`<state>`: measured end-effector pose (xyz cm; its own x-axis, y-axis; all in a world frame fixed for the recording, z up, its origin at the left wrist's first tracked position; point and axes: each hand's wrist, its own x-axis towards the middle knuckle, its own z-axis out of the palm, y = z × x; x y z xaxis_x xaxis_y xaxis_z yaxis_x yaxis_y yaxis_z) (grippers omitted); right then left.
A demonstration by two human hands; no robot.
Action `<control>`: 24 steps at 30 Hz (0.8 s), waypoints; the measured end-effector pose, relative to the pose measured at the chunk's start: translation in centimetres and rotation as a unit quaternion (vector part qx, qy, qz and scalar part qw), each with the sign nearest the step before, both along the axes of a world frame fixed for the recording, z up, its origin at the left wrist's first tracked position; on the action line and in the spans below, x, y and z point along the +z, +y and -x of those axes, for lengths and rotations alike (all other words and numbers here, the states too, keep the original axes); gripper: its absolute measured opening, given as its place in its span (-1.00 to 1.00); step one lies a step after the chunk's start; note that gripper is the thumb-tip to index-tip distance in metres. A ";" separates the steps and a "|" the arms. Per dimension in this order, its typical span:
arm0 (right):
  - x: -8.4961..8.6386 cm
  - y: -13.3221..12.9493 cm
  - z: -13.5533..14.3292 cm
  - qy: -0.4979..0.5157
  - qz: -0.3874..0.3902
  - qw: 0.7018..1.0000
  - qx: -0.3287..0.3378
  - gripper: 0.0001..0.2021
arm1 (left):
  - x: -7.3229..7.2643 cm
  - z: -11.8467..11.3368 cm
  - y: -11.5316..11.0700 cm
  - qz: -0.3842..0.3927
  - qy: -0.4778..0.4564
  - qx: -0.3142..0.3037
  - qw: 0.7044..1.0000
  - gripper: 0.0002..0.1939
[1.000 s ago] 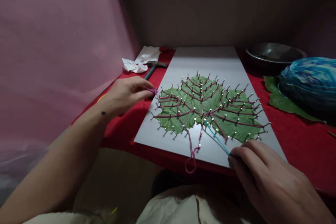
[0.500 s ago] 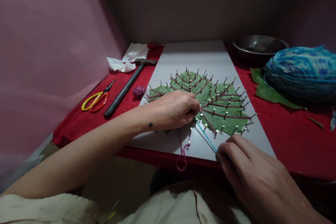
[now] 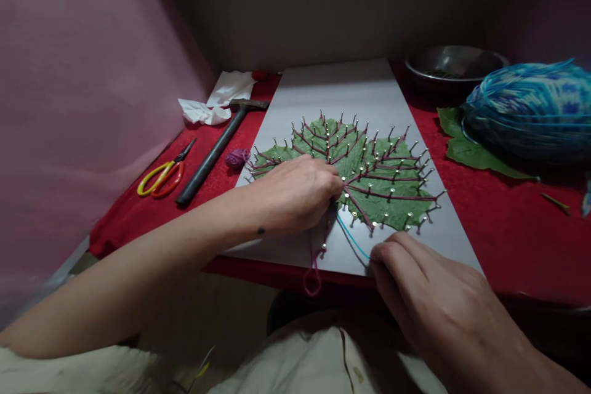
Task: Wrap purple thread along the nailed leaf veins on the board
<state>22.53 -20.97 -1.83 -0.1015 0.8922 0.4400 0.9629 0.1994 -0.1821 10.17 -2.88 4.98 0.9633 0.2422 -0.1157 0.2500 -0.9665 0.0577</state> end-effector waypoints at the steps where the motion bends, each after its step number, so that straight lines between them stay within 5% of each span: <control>1: 0.0 -0.1 0.0 0.004 0.004 1.000 0.002 -0.83 | 0.2 0.1 0.1 0.013 0.004 0.007 1.000 -0.81; 8: 0.5 -0.1 -0.5 0.001 -0.003 0.999 0.050 -0.82 | -0.2 0.4 -0.2 0.085 -0.052 0.034 0.994 -0.82; 17: 1.6 -0.9 0.3 0.042 0.068 0.992 0.102 -0.77 | -1.0 -0.1 -0.6 0.011 -0.021 0.030 0.999 -0.87; 24: 0.5 -1.4 0.2 -0.010 -0.009 0.999 0.034 -0.65 | -1.1 0.1 -0.7 0.027 -0.023 0.035 0.999 -0.82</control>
<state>22.32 -22.39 -1.34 -0.1711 0.8745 0.4539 0.9503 0.2680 -0.1582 10.06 -3.55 3.88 0.9490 0.3032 -0.0862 0.3121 -0.9422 0.1216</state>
